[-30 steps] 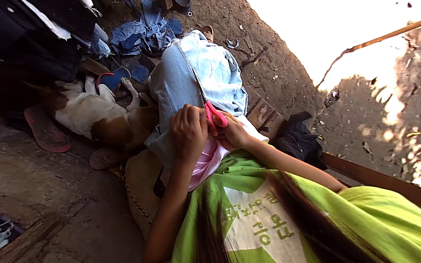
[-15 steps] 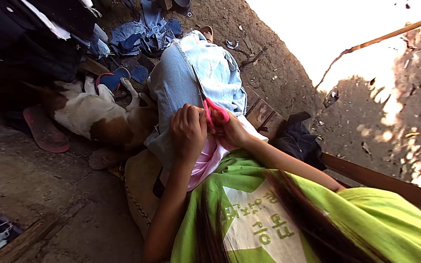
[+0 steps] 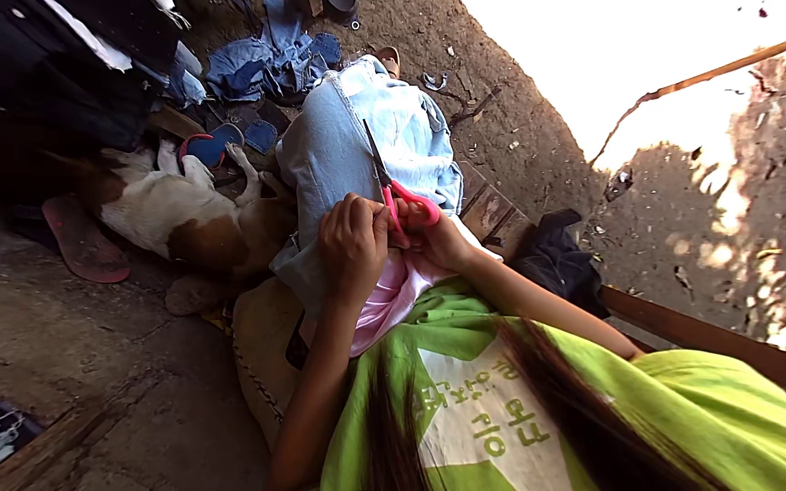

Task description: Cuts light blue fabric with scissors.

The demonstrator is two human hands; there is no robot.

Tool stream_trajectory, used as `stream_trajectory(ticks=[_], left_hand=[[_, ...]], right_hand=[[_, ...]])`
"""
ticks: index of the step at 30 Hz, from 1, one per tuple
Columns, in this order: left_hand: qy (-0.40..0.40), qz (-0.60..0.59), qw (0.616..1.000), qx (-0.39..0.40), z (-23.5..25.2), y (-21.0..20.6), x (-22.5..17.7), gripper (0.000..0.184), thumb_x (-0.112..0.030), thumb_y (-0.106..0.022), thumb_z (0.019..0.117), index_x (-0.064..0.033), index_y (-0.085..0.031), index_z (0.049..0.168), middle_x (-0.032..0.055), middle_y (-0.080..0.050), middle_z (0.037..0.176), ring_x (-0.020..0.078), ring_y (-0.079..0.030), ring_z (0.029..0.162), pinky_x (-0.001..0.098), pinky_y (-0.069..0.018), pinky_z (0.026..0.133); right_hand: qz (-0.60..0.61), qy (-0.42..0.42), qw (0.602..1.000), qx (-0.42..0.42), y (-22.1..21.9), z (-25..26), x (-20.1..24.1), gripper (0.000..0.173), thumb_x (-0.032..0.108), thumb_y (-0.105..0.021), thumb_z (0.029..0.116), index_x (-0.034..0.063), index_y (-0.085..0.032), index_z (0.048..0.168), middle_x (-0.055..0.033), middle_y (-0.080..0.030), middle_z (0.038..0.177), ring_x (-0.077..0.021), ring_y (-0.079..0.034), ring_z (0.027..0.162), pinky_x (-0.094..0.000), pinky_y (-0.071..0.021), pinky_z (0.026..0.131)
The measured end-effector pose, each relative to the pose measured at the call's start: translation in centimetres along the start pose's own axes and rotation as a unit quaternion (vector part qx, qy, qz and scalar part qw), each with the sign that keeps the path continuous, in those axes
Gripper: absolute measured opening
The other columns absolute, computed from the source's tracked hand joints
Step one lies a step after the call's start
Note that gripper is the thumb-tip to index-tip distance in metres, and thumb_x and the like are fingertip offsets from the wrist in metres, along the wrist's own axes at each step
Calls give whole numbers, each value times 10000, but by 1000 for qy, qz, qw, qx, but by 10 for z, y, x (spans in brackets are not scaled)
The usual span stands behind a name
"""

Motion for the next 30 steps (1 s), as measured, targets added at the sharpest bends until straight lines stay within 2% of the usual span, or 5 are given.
stream_trajectory(ticks=[5,9,16,20,30], left_hand=[[9,-39,999,-19,-1,1,4,240,-174,-561,1036,6,-623,890,102,-588,803,200,-587,764,319,-463,741],[1,-52,998,-27,-2,0,3,225,-157,-565,1031,10,-622,892,105,-594,817,187,-581,765,306,-457,739],[-6,-56,998,-22,-2,0,3,199,-143,-592,1012,5,-642,889,104,-615,828,195,-599,786,313,-460,744],[-7,-54,998,-22,-3,-1,2,187,-133,-594,1006,2,-640,887,103,-617,824,195,-601,786,312,-459,744],[-10,-43,999,-19,-2,-1,2,203,-142,-582,1014,6,-633,884,110,-616,820,205,-603,780,320,-461,742]], right_hand=[[45,-3,998,35,-1,-11,1,521,678,-455,971,185,-591,870,105,-488,619,44,-388,479,-126,-297,441],[54,7,998,15,-4,-8,0,510,680,-499,957,193,-587,834,105,-470,598,35,-393,464,-127,-309,433],[18,18,999,-33,-7,0,2,443,544,-426,1032,211,-524,756,95,-411,553,18,-362,447,-148,-293,434],[3,54,998,-32,-10,-3,1,388,471,-425,1057,207,-541,798,100,-434,584,19,-393,473,-143,-327,453],[-2,40,998,-44,-14,-2,3,341,387,-404,1065,210,-547,810,97,-449,587,18,-388,472,-144,-321,451]])
Point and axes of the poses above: each hand's wrist, its own z-axis towards the middle knuckle, its own y-axis out of the back of the hand, x = y × z, the point moved 2 cm from there along z, towards the middle knuckle
